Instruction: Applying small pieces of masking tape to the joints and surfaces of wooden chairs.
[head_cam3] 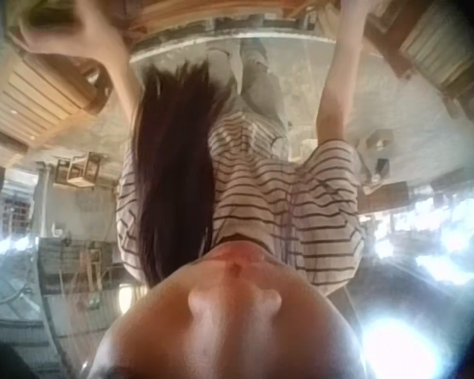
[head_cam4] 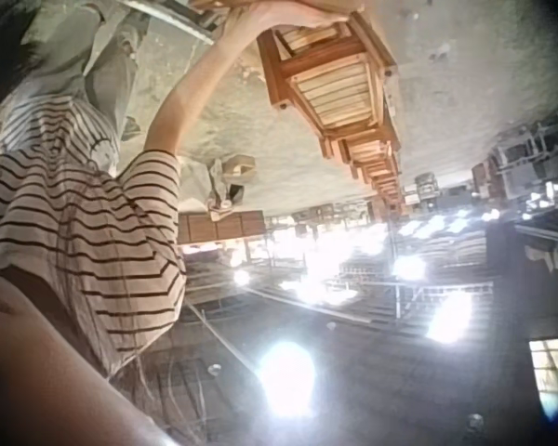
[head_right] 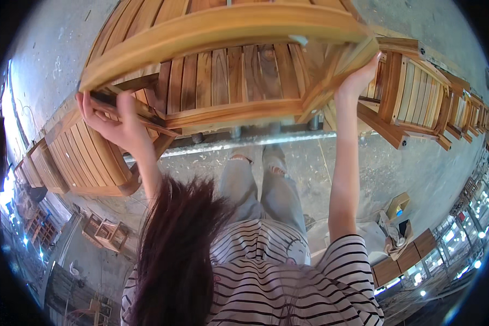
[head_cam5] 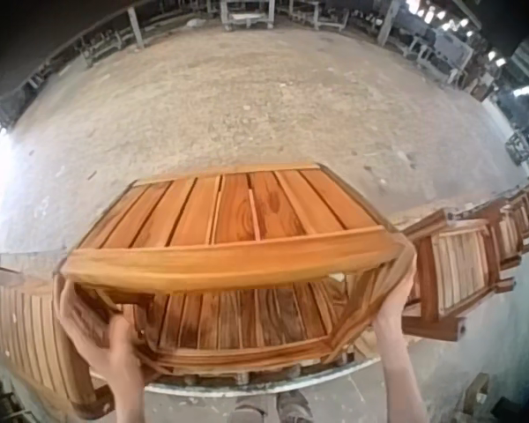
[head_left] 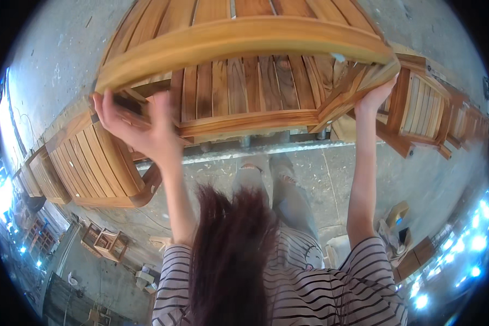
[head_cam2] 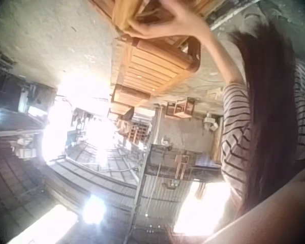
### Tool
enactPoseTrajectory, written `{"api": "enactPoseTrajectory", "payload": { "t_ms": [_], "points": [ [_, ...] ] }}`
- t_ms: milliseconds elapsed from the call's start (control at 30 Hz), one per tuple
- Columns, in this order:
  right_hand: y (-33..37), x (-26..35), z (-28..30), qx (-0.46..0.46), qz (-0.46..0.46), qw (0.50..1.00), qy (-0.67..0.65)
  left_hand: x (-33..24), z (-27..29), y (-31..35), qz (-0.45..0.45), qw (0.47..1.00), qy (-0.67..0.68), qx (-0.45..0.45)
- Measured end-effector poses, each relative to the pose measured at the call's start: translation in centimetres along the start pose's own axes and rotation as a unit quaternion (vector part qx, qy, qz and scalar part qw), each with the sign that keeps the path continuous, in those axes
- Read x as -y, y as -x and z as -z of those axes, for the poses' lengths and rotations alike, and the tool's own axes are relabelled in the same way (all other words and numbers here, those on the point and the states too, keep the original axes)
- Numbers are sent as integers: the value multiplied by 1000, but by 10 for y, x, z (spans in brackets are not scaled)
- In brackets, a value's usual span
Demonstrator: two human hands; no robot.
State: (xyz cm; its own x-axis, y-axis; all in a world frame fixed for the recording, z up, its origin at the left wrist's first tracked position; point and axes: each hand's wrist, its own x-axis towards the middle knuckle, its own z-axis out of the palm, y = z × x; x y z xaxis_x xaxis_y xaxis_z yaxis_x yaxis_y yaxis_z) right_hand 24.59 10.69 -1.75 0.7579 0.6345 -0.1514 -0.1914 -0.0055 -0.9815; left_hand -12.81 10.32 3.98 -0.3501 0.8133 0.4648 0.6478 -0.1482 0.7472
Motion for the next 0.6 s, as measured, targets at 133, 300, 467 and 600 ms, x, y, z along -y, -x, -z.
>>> {"api": "enactPoseTrajectory", "payload": {
  "t_ms": [133, 300, 467, 600],
  "points": [
    [27, -14, 31, -19, 29, 999, -16, -90, -52, 26, -217, 961, -34, 167],
    [58, -16, 71, -34, -26, 998, -40, -133, -81, 68, -303, 917, -124, 228],
    [88, 4, 112, -1, -105, 994, -12, -133, -53, 117, -278, 916, -141, 251],
    [112, 34, 142, 31, -107, 992, 58, -128, -27, 166, -315, 913, -157, 206]
  ]
}}
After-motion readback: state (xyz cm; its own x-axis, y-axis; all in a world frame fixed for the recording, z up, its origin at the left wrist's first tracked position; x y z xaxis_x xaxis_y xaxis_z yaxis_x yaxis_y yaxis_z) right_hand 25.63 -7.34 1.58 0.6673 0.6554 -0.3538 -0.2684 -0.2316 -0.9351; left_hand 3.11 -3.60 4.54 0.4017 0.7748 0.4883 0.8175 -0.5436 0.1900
